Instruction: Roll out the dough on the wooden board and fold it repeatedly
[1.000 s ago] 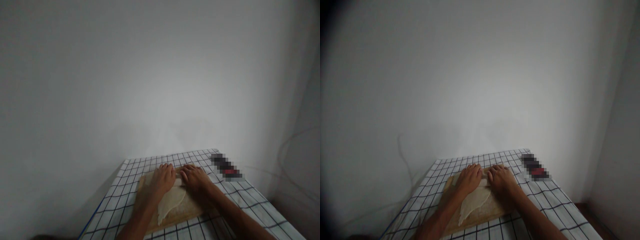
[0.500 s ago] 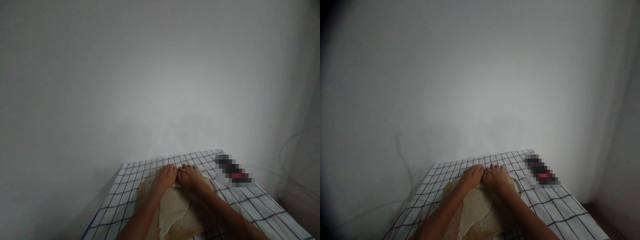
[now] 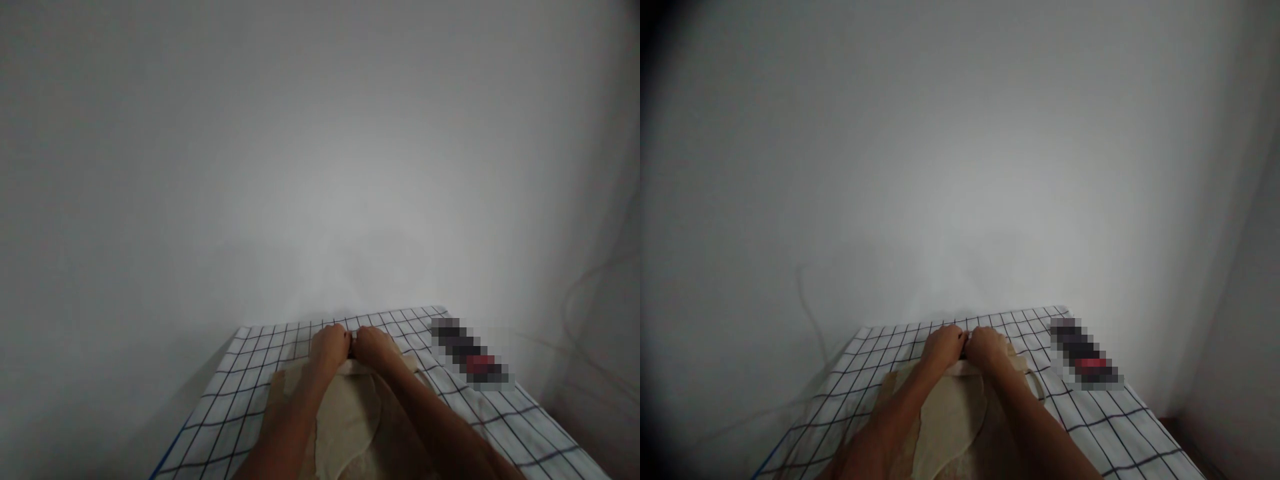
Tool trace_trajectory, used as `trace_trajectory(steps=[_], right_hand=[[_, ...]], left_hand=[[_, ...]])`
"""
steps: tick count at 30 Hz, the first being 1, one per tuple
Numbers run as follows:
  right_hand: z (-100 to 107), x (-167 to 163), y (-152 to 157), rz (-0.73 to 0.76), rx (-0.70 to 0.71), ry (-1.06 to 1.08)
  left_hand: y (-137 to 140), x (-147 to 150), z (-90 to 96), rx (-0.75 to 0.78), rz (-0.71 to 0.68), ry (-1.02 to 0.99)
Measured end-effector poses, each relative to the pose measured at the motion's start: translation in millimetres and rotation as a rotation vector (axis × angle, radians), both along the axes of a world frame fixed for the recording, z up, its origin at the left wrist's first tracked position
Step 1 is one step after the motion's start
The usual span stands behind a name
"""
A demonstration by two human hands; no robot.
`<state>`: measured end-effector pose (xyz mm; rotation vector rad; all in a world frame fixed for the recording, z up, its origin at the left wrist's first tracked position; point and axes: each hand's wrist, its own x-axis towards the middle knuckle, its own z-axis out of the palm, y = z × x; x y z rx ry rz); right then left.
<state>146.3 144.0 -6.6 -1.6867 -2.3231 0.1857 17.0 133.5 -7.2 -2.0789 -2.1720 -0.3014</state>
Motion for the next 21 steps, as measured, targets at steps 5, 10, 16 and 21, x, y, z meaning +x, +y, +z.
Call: trace_trajectory(steps=[5,10,16,21], right_hand=[[0.3,-9.9,3.8,-0.028,0.002,-0.045],[-0.2,-18.6,7.7,-0.059,0.001,-0.069],[-0.8,-14.3,0.3,-0.055,0.025,-0.054],[-4.7,-11.2,-8.8,-0.082,0.07,-0.03]], left_hand=[[-2.3,1.2,1.9,0.001,0.015,-0.016],[-7.0,1.5,3.0,0.009,0.027,-0.022],[-10.6,1.1,-0.9,0.008,0.005,-0.048],[-19.7,5.7,-2.3,0.055,0.015,-0.05]])
